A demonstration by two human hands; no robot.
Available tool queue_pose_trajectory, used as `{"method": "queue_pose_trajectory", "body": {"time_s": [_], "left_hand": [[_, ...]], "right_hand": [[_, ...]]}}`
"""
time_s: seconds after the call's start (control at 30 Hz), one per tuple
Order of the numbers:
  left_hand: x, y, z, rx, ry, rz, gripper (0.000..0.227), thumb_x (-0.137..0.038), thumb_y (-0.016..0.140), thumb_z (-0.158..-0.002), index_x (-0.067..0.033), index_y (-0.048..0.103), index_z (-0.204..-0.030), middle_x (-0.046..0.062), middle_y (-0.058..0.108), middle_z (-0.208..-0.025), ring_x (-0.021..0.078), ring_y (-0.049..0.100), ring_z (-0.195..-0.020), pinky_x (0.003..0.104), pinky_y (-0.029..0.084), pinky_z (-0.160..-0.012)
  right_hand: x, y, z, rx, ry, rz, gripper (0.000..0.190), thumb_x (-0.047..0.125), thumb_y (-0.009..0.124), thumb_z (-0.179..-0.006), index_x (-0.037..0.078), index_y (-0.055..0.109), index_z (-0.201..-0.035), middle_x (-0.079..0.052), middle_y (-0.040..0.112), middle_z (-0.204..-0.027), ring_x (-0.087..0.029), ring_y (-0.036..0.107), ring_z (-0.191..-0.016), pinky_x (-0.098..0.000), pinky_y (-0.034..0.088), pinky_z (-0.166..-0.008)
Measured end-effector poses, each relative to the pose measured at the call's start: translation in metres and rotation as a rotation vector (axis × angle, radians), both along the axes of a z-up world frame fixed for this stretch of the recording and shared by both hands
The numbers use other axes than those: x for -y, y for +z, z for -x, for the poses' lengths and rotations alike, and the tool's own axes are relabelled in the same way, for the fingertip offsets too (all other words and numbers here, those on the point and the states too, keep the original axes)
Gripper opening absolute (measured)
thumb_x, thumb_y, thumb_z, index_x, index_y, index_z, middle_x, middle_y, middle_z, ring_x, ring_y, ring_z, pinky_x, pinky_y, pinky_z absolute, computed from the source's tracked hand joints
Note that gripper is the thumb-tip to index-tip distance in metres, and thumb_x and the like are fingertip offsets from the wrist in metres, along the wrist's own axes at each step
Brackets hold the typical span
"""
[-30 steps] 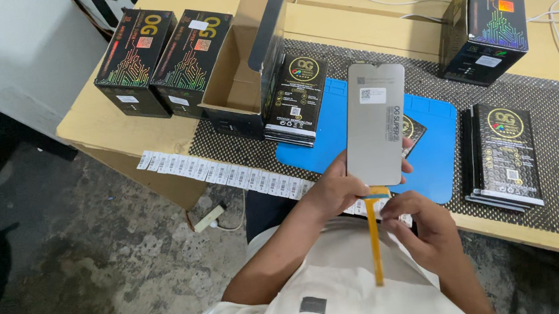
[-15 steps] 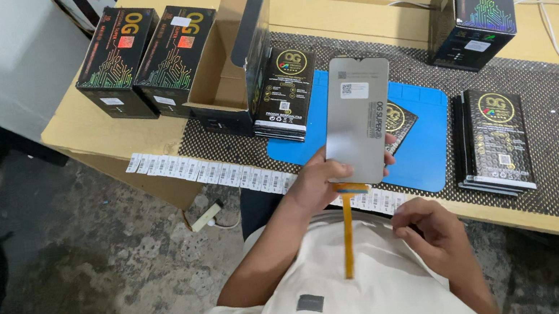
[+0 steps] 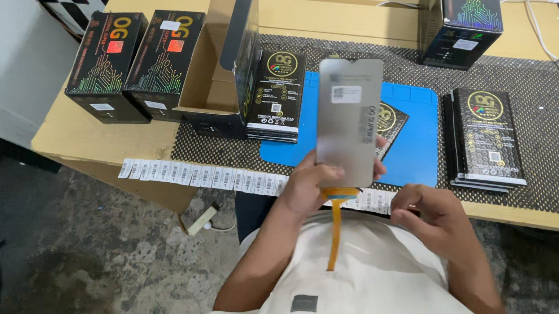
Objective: The person repeatedly picks up small black boxes, removes a rectangular electronic component, and peels off protective films from both sides. They handle the component by its edges, flip it over, and place it back into the box or onto a stack on the table.
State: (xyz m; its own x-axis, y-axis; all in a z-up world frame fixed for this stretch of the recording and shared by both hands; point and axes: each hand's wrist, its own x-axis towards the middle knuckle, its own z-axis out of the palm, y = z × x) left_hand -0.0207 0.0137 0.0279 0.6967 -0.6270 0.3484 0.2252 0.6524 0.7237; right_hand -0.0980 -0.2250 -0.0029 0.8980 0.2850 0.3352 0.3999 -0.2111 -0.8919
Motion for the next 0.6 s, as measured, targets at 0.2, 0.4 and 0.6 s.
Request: {"method": "queue_pose_trajectory", "body": {"time_s": [0.2,0.4,0.6], "left_hand": [[-0.043,-0.021,-0.006,0.001,0.074,0.057,0.070,-0.014,0.057,-0.087,0.0050,0.039,-0.151,0.022,0.051,-0.149,0.0379,0.066,-0.109,0.053,0.054,-0.097],[-0.054,-0.046,0.006,-0.024,0.137,-0.071,0.072,-0.014,0.058,-0.081,0.0081,0.043,-0.148,0.025,0.054,-0.144,0.0390,0.069,-0.105,0.056,0.053,-0.094],[-0.038,-0.042,0.021,-0.004,0.138,-0.055,0.076,-0.001,0.056,-0.092,-0.0134,0.021,-0.159,0.033,0.049,-0.148,0.0409,0.060,-0.126,0.053,0.052,-0.102]], "right_hand": [[0.042,-0.013,0.013,-0.211,0.001,0.065,0.022,0.025,0.067,-0.095,0.007,0.078,-0.087,-0.003,0.076,-0.075,-0.010,0.061,-0.059,-0.0262,0.046,-0.054],[0.066,-0.021,0.026,-0.497,-0.087,0.138,0.024,0.011,0.062,-0.099,0.002,0.077,-0.083,-0.007,0.078,-0.069,-0.013,0.059,-0.059,-0.0297,0.045,-0.058],[0.043,-0.041,0.019,-0.409,0.040,-0.216,0.024,0.003,0.063,-0.095,-0.008,0.073,-0.114,-0.018,0.077,-0.090,-0.021,0.070,-0.074,-0.0310,0.056,-0.059]]}}
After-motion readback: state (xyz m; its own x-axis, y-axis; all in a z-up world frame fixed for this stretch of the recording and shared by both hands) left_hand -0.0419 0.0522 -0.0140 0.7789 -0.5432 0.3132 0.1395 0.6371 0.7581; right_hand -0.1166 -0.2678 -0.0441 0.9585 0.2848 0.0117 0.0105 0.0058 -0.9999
